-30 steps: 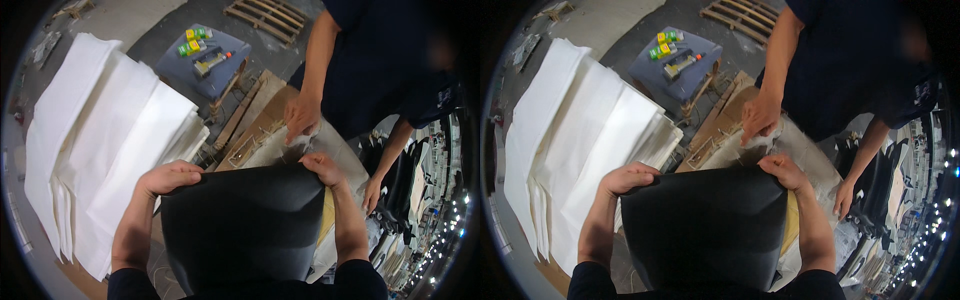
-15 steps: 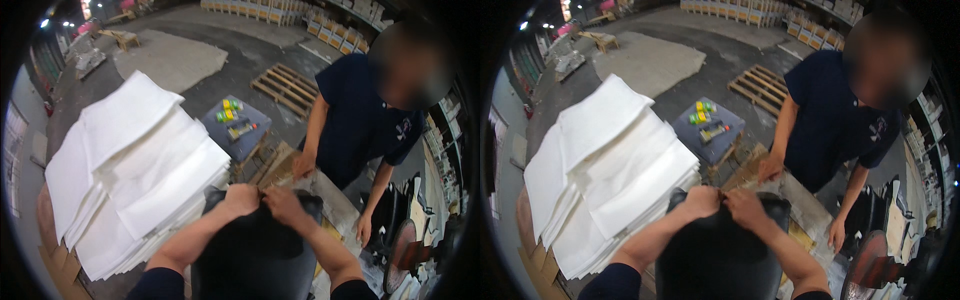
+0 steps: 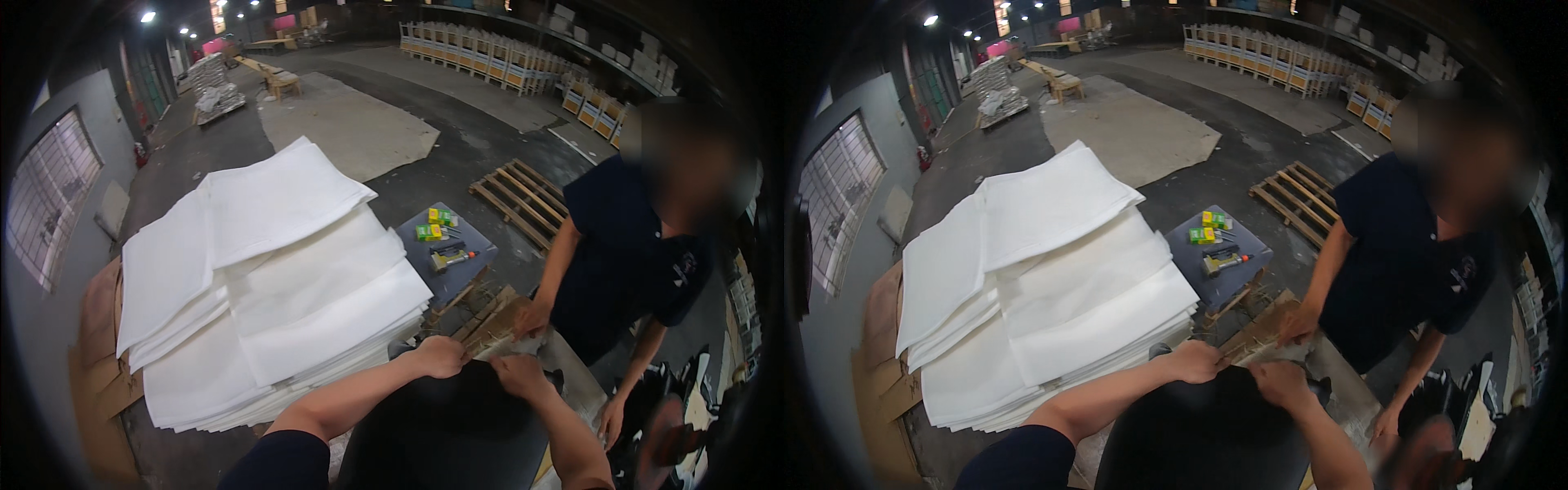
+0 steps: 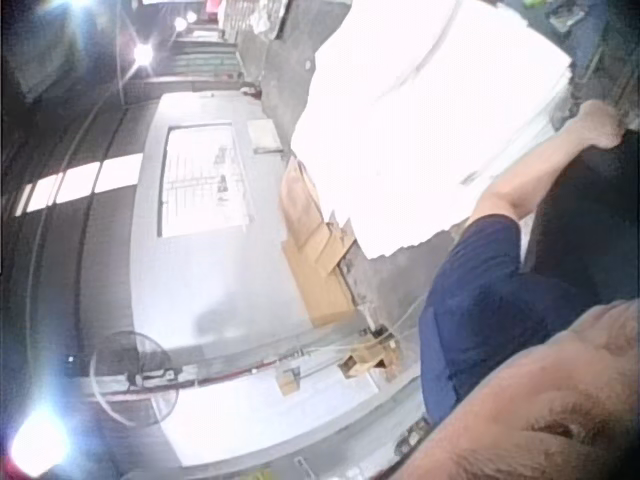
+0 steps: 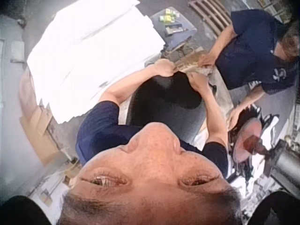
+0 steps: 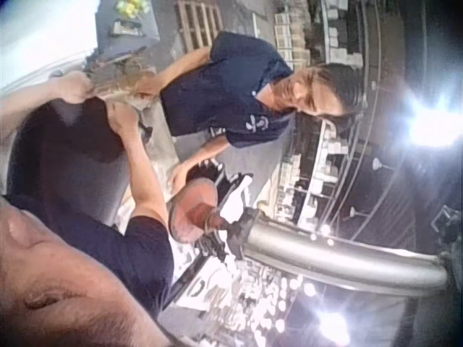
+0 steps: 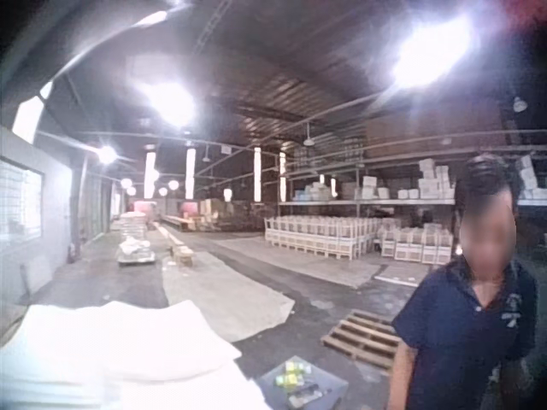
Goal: The person staples fabric to a chair seat base using a pneumatic staple gun while a coworker assists by holding the seat and applying adhesive. The person flips the seat, smooths the fabric, and continues stapling around the perimeter.
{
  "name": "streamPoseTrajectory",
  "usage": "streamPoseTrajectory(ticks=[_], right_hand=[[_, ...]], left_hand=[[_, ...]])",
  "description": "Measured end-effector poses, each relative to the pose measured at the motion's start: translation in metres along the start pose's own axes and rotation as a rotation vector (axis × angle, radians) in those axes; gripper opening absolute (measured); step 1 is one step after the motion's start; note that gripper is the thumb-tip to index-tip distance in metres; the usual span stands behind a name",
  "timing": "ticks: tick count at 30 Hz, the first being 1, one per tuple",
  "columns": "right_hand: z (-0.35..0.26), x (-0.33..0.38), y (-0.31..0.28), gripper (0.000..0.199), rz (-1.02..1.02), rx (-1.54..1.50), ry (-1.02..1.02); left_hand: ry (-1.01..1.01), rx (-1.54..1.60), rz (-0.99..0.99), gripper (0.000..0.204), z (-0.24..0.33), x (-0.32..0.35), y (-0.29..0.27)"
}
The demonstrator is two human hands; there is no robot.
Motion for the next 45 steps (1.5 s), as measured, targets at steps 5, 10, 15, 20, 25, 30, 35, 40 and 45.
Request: streamPoseTrajectory(ticks=[5, 10, 15, 20, 25, 30, 35, 40, 45], right_hand=[[0.054, 0.022, 0.016, 0.055, 0.055, -0.154, 0.155], [0.092, 0.043, 0.033, 0.054, 0.222, -0.302, 0.268], [0.125, 0.038, 0.055, 0.055, 0.074, -0.431, 0.326], [0.198, 0.049, 0.103, 0.046, 0.303, -0.629, 0.26], [0.191, 0.043, 0.102, 0.055, 0.183, -0.957, 0.363], [0.188, 0.054, 0.098, 0.044, 0.21, -1.348, 0.432], [0.172, 0.065, 0.089, 0.045, 0.253, -1.249, 0.372], [0.177, 0.067, 0.093, 0.054, 0.343, -0.997, 0.346], [0.184, 0.069, 0.11, 0.067, 0.437, -1.122, 0.556]], left_hand=[[-0.099, -0.043, -0.175, 0.061, -0.024, -0.003, 0.002], [-0.205, 0.092, -0.076, 0.065, -0.044, 0.017, -0.008], [-0.224, 0.301, -0.024, 0.065, -0.064, 0.03, -0.001], [-0.099, 0.539, -0.015, 0.061, -0.078, 0.009, 0.008], [-0.267, 0.849, -0.105, 0.043, -0.099, 0.023, 0.024], [-0.274, 0.974, -0.158, 0.035, -0.091, 0.022, 0.019], [-0.396, 1.269, -0.239, 0.035, -0.087, 0.027, 0.022], [-0.405, 1.441, -0.236, 0.038, -0.094, 0.027, 0.033], [-0.376, 1.532, -0.218, 0.036, -0.1, 0.024, 0.034]])
Point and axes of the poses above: each hand's wrist, its own x-axis away from the middle knuckle, its own y-axis out of the palm, z = x × y, the point moved 3 cm from there along -x, towards the middle knuckle, and after that the axes turned 5 degrees about -y, right-handed, at the moved point
